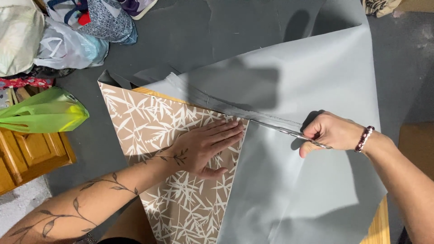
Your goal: The person uses scissors to cut a piece of patterned fabric laid on a wooden table. They trim the edges of the fabric, then fold it diagonally and cut along the fold to create a triangular shape.
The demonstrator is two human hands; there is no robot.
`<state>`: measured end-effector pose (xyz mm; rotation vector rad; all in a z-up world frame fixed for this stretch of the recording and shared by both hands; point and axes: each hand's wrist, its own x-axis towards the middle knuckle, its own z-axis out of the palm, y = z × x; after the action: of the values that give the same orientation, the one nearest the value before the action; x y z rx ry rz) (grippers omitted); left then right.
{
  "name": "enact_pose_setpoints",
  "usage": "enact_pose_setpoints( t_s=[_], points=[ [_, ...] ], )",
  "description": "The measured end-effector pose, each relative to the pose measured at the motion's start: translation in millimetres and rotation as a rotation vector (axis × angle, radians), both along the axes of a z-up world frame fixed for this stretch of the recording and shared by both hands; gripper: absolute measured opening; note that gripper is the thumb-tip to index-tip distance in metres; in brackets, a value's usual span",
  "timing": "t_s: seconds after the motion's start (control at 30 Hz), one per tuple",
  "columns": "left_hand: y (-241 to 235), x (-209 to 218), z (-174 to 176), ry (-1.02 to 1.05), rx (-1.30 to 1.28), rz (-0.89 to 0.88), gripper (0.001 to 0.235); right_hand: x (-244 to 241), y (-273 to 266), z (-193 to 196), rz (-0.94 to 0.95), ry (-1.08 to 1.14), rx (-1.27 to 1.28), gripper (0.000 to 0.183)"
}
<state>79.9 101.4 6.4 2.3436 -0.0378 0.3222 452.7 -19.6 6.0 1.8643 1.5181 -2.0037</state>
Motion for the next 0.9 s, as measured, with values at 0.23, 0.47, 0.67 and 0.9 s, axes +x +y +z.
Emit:
enact_pose_setpoints(
  t_s=[0.23, 0.47, 0.67, 0.9],
  points=[
    [-1.0, -0.5, -1.3, -0.026, -0.006, 0.015, 0.077, -4.8, 16.0, 13.6, 0.029, -0.071, -0.06, 0.055],
    [-2.2, -1.7, -7.0, 0.069, 0.0, -0.006, 0.082, -6.5, 19.5, 14.2, -0.027, -0.078, -0.142, 0.052],
    [-2.4, -4.1, -10.0, -0.051, 0.014, 0.007, 0.076, -19.3, 10.2, 62.0, 0.033, -0.292, -0.188, 0.051],
    [-1.4, 2.1, -10.3, -0.093, -0.013, 0.028, 0.066, -60.8, -102.8, 76.6, -0.41, -0.105, 0.146, 0.038]
  ],
)
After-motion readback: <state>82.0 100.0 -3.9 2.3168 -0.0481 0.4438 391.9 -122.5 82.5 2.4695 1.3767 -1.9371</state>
